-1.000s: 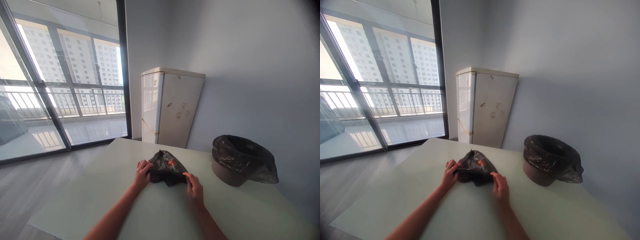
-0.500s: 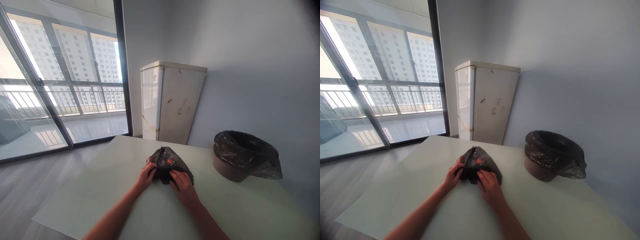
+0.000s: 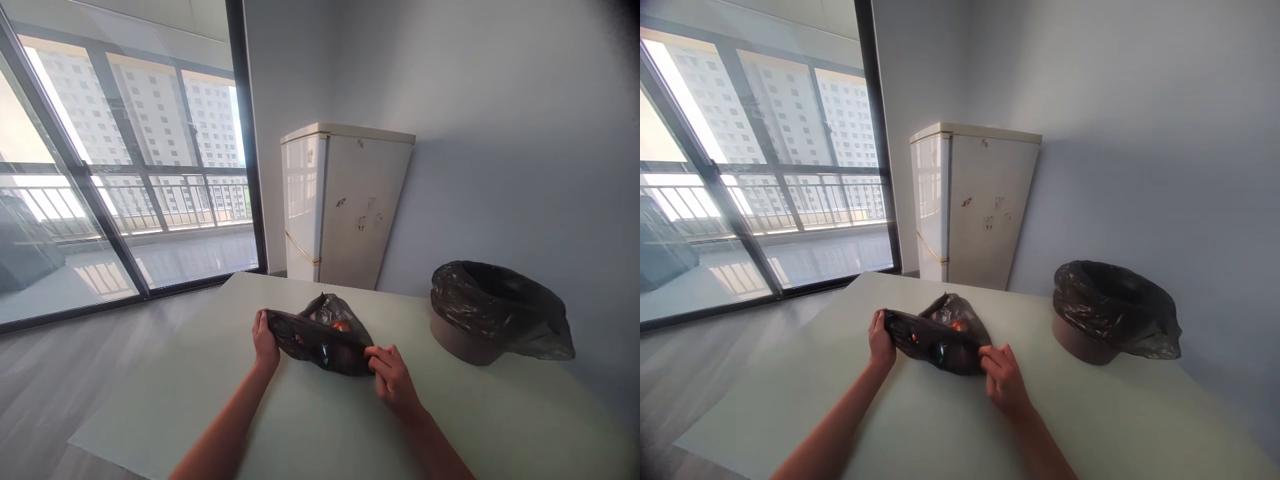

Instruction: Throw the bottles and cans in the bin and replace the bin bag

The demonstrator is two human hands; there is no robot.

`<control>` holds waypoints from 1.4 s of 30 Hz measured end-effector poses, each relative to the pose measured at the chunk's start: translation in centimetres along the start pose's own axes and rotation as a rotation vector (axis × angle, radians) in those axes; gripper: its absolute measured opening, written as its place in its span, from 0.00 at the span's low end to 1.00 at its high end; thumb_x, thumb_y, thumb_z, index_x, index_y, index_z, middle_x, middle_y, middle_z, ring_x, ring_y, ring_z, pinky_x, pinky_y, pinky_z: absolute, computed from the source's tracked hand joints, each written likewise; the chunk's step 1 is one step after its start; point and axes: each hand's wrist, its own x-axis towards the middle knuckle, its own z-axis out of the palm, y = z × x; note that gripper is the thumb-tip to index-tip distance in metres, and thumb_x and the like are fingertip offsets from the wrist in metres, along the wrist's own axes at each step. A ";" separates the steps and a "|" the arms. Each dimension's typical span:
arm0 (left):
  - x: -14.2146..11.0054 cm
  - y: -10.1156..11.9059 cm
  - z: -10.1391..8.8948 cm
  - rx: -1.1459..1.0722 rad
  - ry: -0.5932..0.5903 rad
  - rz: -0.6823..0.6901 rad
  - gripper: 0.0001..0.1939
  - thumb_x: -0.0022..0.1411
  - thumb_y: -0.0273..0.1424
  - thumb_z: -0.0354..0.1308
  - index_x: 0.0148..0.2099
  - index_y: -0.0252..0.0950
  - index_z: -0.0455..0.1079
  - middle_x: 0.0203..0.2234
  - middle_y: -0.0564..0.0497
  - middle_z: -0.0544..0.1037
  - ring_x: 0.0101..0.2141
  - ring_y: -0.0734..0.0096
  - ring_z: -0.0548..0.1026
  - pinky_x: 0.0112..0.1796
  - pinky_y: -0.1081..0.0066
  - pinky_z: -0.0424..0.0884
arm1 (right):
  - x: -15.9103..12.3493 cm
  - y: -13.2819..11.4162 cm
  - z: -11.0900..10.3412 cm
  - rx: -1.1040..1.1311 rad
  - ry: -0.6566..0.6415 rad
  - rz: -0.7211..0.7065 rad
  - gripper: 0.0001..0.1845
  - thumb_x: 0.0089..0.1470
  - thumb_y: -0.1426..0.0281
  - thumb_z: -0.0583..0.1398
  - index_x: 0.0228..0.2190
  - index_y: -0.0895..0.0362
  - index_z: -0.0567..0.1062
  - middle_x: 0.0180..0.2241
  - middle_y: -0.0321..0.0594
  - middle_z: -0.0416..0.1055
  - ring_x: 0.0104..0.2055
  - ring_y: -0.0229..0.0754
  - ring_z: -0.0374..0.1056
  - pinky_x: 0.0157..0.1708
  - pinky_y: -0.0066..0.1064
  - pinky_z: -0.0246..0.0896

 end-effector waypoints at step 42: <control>-0.7 -4.1 0.8 0.514 -0.490 0.180 0.20 0.68 0.52 0.47 0.34 0.42 0.60 0.29 0.52 0.72 0.33 0.62 0.70 0.41 0.62 0.66 | 0.6 -3.9 5.8 -0.236 -0.254 -0.396 0.17 0.55 0.84 0.61 0.41 0.53 0.79 0.50 0.44 0.77 0.46 0.47 0.73 0.48 0.42 0.69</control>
